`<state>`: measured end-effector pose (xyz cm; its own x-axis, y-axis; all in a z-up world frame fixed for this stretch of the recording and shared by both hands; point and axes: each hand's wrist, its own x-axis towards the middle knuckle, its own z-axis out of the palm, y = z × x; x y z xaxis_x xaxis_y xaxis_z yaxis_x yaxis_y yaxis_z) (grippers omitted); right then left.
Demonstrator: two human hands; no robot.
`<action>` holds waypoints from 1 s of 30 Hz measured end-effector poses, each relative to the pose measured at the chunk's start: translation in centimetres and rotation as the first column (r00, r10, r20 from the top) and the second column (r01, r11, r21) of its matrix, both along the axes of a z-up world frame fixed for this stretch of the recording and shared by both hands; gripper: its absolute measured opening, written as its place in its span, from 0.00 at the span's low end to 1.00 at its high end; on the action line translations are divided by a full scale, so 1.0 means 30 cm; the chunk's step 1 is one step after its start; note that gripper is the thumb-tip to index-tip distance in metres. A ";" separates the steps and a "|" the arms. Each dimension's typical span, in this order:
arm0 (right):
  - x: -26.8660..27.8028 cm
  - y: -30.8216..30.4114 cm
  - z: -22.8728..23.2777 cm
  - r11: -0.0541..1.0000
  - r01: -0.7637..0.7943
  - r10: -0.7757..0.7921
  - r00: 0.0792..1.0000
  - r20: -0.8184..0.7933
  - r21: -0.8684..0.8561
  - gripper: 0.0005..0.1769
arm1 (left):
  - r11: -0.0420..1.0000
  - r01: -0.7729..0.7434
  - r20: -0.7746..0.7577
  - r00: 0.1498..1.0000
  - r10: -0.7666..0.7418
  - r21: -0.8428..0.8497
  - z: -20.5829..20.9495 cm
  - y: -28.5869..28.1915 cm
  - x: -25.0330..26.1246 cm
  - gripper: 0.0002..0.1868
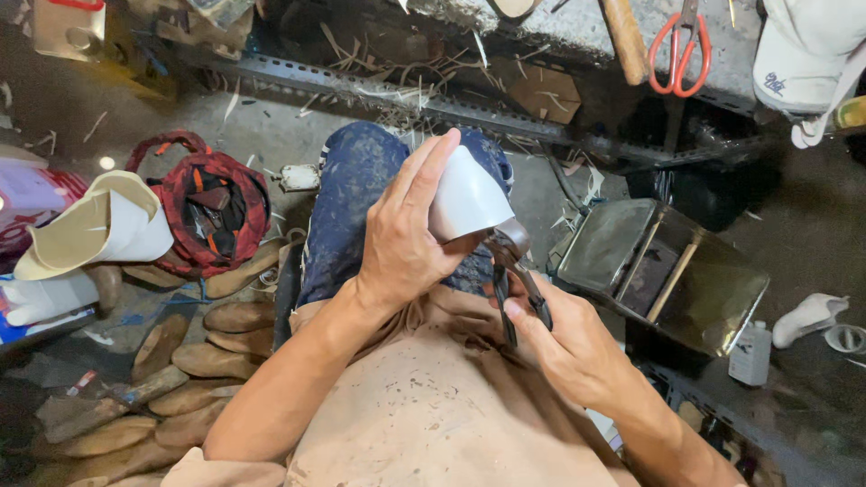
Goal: The person uses a hammer and pliers to shape and adjust the sole of a white shoe held on their lap. They repeatedly strike the shoe's edge and use pliers to pull or bend parts of the sole, then compare it with another shoe.
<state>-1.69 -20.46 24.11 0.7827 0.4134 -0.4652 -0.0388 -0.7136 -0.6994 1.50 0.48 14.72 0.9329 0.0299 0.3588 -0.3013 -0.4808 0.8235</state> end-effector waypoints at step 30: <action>-0.025 0.096 -0.236 0.995 0.010 -0.040 0.944 0.327 0.095 0.14 | 0.996 0.058 -0.035 0.998 -0.060 -0.066 -0.069 0.078 0.002 0.49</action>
